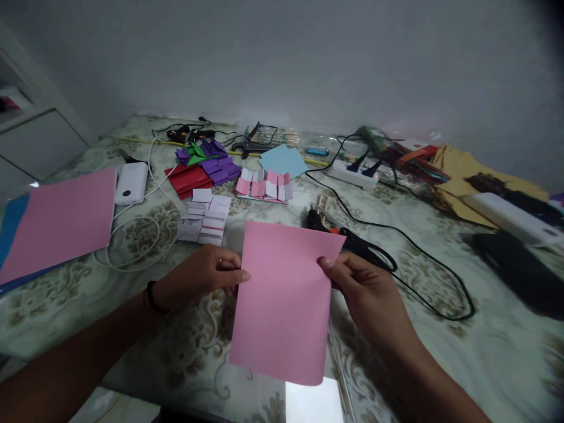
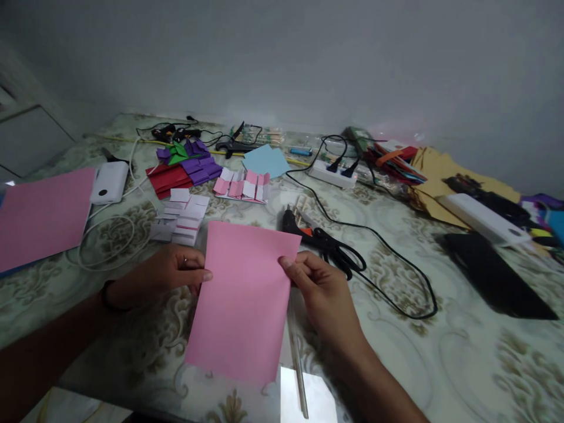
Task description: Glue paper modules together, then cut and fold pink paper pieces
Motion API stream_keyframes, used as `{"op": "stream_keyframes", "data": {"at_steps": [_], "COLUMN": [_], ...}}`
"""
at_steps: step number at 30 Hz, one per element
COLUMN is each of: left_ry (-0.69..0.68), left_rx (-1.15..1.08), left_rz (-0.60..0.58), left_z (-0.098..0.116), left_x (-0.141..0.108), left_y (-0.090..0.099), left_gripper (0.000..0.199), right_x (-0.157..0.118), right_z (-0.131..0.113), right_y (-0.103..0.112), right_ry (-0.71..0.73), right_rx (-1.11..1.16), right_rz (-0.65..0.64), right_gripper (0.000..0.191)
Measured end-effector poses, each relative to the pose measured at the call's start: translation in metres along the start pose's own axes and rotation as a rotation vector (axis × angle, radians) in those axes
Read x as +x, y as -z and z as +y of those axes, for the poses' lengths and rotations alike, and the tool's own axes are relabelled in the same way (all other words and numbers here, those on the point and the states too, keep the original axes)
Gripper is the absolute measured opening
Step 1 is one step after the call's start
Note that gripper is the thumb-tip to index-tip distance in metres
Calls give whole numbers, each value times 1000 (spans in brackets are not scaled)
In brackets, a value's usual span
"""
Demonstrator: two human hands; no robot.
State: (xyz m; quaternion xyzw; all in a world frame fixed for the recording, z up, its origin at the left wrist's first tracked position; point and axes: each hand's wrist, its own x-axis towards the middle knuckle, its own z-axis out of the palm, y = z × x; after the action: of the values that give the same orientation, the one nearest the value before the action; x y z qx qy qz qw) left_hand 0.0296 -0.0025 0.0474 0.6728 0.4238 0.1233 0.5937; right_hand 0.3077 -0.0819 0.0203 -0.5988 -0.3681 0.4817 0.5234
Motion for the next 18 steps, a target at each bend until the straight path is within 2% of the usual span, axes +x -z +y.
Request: {"op": "stream_keyframes", "data": {"at_steps": [5,9,18], "left_ry": [39,24,8], "left_rx": [-120,-153,-114], "left_rz": [-57,-58,-18], "left_z": [-8,-14,-13], "left_x": [0,1,-1], "left_y": [-2,-3,-2], "left_gripper": [28,29,25], "right_x": [5,6,5], "right_z": [7,9,5], "right_y": [6,8,10], "right_ry": [25,40,-10], "right_rx": [66,73,14], "right_rz": [49,77,-16], "right_gripper": [39,37,31]}}
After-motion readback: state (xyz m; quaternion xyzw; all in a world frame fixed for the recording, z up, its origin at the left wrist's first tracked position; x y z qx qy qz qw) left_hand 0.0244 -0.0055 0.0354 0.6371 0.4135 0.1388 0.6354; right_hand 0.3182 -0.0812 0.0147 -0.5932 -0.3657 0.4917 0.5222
